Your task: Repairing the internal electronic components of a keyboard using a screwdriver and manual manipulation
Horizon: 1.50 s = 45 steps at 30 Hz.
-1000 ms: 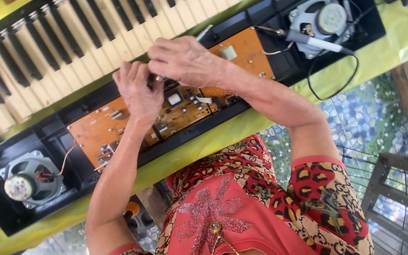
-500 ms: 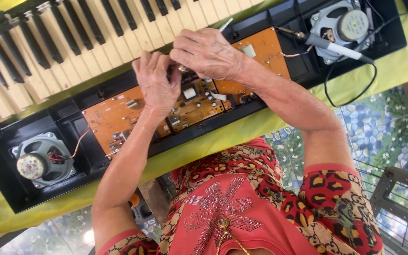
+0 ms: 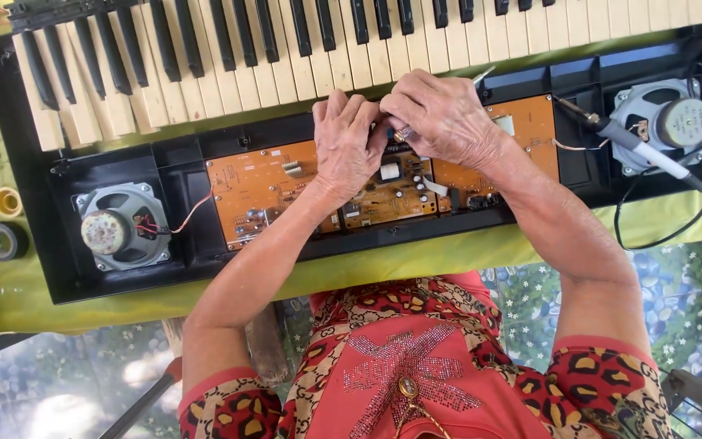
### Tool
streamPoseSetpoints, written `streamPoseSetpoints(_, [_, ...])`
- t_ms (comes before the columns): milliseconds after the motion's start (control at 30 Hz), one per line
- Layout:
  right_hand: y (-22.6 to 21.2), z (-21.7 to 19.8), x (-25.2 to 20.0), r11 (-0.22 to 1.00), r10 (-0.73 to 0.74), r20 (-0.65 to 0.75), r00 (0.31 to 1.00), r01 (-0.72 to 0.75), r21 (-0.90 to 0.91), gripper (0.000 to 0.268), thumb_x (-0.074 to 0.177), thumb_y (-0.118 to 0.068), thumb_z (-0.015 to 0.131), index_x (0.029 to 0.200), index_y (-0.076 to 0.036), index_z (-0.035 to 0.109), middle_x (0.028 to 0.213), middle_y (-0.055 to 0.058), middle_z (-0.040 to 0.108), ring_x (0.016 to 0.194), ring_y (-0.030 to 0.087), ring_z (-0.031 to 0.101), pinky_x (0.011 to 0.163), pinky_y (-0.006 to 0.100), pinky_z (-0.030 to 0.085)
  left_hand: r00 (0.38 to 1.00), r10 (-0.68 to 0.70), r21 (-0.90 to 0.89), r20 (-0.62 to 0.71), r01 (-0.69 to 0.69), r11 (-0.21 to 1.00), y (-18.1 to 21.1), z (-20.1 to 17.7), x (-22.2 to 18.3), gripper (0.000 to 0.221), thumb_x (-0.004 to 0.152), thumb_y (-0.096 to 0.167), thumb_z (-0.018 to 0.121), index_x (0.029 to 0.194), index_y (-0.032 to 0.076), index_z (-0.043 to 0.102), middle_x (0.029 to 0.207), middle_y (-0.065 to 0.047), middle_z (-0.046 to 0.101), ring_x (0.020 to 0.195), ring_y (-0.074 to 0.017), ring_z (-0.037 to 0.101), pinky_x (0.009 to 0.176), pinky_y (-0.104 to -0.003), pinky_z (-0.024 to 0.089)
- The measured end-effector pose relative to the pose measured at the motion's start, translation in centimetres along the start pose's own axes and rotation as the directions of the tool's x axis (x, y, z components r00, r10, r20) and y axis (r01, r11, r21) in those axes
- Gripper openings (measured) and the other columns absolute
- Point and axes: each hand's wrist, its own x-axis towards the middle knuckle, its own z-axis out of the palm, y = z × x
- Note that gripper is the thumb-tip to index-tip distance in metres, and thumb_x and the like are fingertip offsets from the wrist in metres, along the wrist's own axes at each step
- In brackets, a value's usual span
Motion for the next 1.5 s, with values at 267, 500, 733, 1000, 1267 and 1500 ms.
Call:
streamPoseSetpoints(267, [-1.5,1.9,-0.6,0.979,0.181,0.002,0.984,-0.18,-0.093,0.02,0.105,-0.033,0.065,0.092,-0.019,0.059,0.083,-0.002,0.054,0.073,0.01,0.058,0.054,0.022,0.048,0.999,-0.032,-0.113,0.012,0.033,0.993,-0.6,0.6,-0.4,0.017,0.077,0.008,0.072,0.086,0.015,0.058,0.074,0.0,0.052,0.077,-0.023,0.045,0.072,-0.038,0.033])
streamPoseSetpoints(500, [-1.6,0.2,0.3,0.978,0.204,0.11,0.973,-0.206,0.007,0.018,0.099,-0.03,0.068,0.089,-0.016,0.062,0.082,-0.001,0.05,0.076,0.013,0.061,0.06,0.023,0.055,0.997,-0.068,-0.156,0.037,0.073,0.985,-1.2,1.1,-0.9,0.024,0.071,0.009,0.079,0.084,0.02,0.061,0.074,0.003,0.052,0.079,-0.0225,0.051,0.078,-0.038,0.039])
streamPoseSetpoints(733, [-1.4,0.0,0.0,0.974,0.225,0.102,0.969,-0.222,-0.038,0.015,0.095,-0.022,0.069,0.085,-0.015,0.061,0.078,0.0,0.052,0.067,0.011,0.06,0.056,0.021,0.053,0.999,0.035,-0.102,0.034,-0.031,0.994,-0.9,0.7,-0.1,0.018,0.078,0.012,0.076,0.083,0.017,0.06,0.074,0.0,0.052,0.076,-0.0226,0.051,0.076,-0.038,0.037])
streamPoseSetpoints(1000, [2.1,-8.8,-0.3,0.81,0.506,-0.395,0.767,-0.266,0.523,0.014,0.101,0.0,0.058,0.089,-0.002,0.063,0.08,0.01,0.063,0.071,0.022,0.058,0.066,0.035,0.05,0.989,0.013,-0.227,0.145,0.02,0.974,1.2,-5.1,3.0,0.02,0.098,0.019,0.073,0.114,0.008,0.067,0.113,-0.01,0.067,0.101,-0.0227,0.061,0.08,-0.039,0.042])
streamPoseSetpoints(1267, [-1.3,-10.3,-12.5,0.677,0.735,-0.498,0.461,-0.545,0.495,0.081,0.108,-0.071,0.015,0.093,-0.007,0.061,0.065,0.003,0.049,0.052,0.015,0.045,0.055,0.036,0.045,0.994,-0.022,-0.16,0.106,0.039,0.986,3.1,-11.4,0.3,0.012,0.099,0.017,0.071,0.107,0.008,0.068,0.104,-0.009,0.071,0.09,-0.0203,0.062,0.08,-0.037,0.04])
streamPoseSetpoints(1500, [-7.9,-8.0,-15.7,0.347,0.923,-0.191,0.333,-0.512,0.786,0.021,0.115,-0.03,0.05,0.111,-0.009,0.054,0.068,-0.001,0.055,0.05,0.006,0.05,0.045,0.018,0.041,0.989,-0.12,-0.042,0.082,0.123,0.991,5.6,-11.8,-5.1,0.02,0.104,0.025,0.064,0.106,0.007,0.069,0.103,-0.009,0.07,0.089,-0.0209,0.062,0.085,-0.037,0.039])
